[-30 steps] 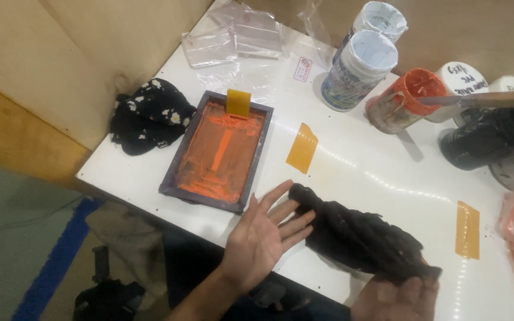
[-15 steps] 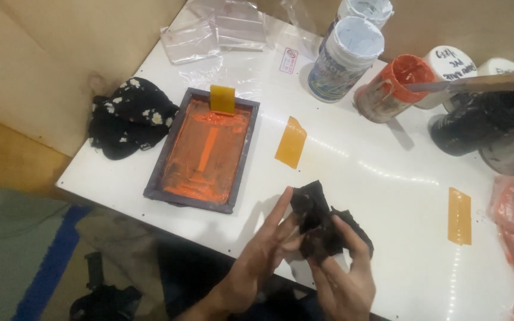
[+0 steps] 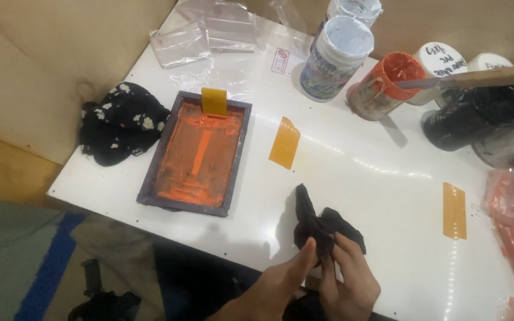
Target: Preparing a screen printing frame by cleaning it and using a scraper to spread ink, then handling plastic packaging.
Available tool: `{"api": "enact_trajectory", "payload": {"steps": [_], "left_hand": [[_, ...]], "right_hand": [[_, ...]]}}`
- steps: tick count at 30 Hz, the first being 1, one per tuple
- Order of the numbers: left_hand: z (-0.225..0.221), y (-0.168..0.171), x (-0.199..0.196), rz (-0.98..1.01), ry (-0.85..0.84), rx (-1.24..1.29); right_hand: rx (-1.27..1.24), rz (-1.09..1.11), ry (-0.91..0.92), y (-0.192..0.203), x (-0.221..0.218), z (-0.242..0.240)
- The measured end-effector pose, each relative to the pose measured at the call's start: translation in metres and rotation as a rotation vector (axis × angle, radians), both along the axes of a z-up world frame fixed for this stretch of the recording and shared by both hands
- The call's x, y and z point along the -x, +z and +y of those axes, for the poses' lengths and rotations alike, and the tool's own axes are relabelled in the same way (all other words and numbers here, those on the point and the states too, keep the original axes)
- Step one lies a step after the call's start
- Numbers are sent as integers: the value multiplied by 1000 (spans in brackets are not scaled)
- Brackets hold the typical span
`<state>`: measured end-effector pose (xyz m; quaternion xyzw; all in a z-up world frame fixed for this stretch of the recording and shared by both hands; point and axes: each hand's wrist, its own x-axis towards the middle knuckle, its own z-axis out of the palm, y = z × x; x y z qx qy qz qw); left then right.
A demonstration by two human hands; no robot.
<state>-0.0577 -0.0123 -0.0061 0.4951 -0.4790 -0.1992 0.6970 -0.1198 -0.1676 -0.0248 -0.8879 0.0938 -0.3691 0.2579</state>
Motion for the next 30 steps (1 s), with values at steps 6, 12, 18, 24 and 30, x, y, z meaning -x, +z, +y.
{"api": "enact_trajectory", "payload": {"steps": [6, 12, 18, 24, 30], "left_hand": [[-14, -3, -1, -173, -16, 61], [-16, -5, -8, 18, -134, 153], [-16, 4, -15, 124, 24, 67], [-15, 0, -11, 127, -1, 14], [-18, -1, -9, -32, 0, 46]], "right_hand": [[-71, 1, -114, 2, 4, 2], [-366, 0, -427, 27, -5, 18], [-801, -181, -398, 8, 0, -11], [-823, 19, -328, 6, 8, -16], [-821, 128, -186, 22, 3, -6]]}}
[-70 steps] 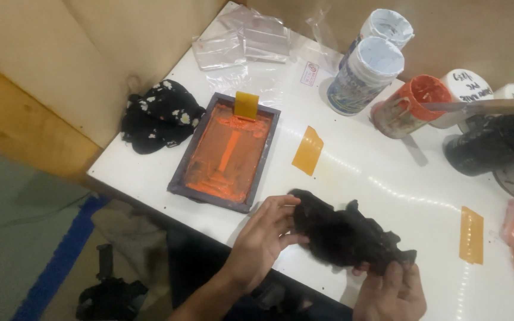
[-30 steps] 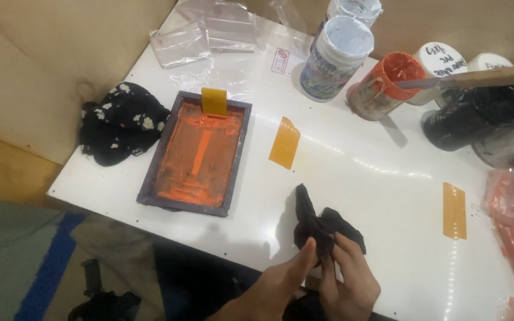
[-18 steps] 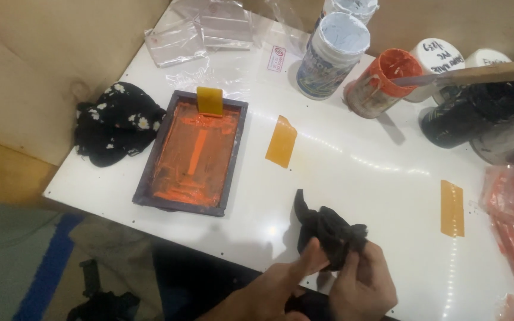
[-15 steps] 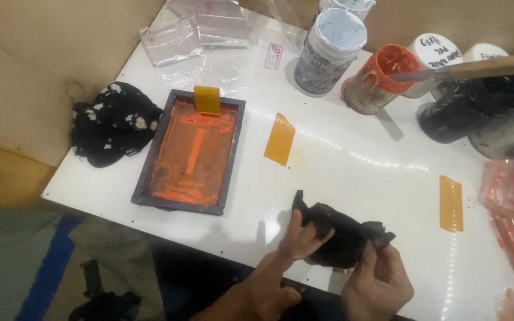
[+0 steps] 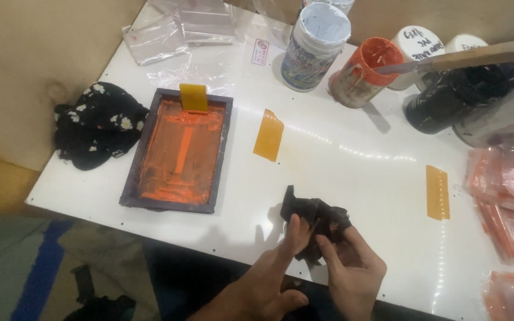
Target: Preparing a screen printing frame by cleaning it and using a scraper to spread ink, then handling plastic packaging.
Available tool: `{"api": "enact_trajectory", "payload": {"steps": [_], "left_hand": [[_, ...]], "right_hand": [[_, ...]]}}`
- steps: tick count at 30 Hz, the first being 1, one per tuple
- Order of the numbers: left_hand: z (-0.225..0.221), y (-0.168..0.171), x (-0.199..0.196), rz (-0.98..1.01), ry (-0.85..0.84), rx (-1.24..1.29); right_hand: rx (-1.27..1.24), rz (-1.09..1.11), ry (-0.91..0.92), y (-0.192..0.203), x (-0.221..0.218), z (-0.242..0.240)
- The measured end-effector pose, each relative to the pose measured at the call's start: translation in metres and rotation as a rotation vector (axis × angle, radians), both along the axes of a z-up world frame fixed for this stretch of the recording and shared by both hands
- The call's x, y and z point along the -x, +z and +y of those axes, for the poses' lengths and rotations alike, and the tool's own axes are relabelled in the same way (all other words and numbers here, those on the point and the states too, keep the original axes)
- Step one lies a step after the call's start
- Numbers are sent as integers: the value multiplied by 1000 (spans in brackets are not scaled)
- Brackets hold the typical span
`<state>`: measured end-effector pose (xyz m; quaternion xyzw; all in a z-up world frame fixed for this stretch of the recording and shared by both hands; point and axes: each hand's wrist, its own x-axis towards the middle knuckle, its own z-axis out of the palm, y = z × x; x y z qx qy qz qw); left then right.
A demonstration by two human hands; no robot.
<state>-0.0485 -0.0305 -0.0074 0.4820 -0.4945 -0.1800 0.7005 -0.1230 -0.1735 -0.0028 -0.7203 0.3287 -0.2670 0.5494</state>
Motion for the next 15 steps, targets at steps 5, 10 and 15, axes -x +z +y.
{"api": "enact_trajectory", "payload": {"steps": [5, 10, 15], "left_hand": [[2, -9, -1, -91, -8, -31], [6, -7, 7, 102, -22, 24], [3, 16, -1, 291, 675, -293]], "right_hand": [[13, -3, 99, 6, 0, -2], [37, 64, -145, -16, 1, -17], [87, -515, -728, -1, -14, -9]]}}
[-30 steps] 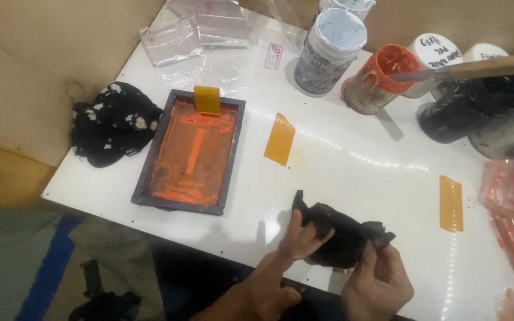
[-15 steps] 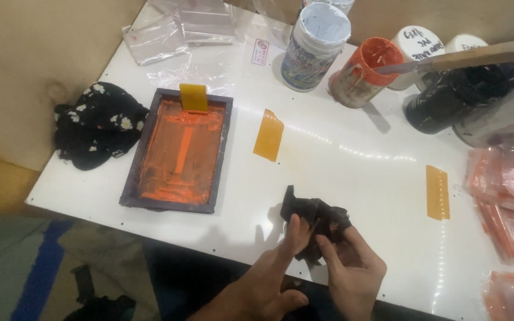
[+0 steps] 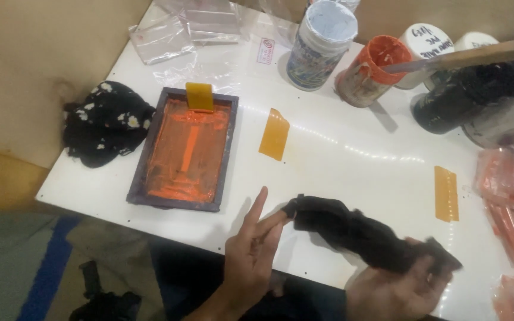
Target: Preparing a screen printing frame by cleaning it and using a scraper to spread ink, then handling plastic packaging.
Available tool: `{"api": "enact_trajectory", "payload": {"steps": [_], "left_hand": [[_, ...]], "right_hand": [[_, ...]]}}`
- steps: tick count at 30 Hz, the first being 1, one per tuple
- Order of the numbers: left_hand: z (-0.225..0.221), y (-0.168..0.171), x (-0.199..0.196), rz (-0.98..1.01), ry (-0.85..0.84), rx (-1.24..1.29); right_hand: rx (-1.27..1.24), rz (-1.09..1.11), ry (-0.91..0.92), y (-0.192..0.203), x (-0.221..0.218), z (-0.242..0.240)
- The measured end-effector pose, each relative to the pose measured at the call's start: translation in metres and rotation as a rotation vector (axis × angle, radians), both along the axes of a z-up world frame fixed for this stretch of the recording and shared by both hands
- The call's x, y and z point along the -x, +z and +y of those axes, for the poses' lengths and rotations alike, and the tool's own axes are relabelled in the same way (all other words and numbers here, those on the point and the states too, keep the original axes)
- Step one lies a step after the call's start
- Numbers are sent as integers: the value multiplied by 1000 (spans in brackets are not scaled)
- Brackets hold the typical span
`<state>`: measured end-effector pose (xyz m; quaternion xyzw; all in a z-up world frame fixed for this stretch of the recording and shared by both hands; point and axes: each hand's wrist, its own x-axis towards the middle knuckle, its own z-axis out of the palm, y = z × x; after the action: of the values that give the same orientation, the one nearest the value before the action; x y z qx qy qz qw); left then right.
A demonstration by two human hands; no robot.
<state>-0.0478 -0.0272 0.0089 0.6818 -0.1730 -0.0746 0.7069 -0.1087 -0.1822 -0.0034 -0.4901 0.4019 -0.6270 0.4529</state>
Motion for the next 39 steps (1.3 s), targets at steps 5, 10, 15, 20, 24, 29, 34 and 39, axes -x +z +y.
{"api": "enact_trajectory", "payload": {"steps": [5, 10, 15, 20, 24, 29, 34, 39], "left_hand": [[-4, 3, -2, -13, 54, 41], [-4, 8, -4, 189, 84, 49], [-2, 13, -15, 422, 110, 231], [5, 15, -21, 475, -175, 341], [8, 3, -21, 505, -414, 590], [7, 7, -10, 652, -506, 505], [-3, 5, 6, 674, -518, 513], [-1, 12, 12, 612, -529, 319]], "right_hand": [[511, -105, -98, 10, -17, 5], [498, 25, 85, 7, -3, 9], [474, 204, 372, 2, 13, 14], [439, 349, 553, 0, 28, 17], [572, 449, 792, 11, 9, 33], [562, 434, 836, 21, 0, 28], [355, 394, 710, 19, 0, 34], [424, 476, 559, 9, 6, 38]]}}
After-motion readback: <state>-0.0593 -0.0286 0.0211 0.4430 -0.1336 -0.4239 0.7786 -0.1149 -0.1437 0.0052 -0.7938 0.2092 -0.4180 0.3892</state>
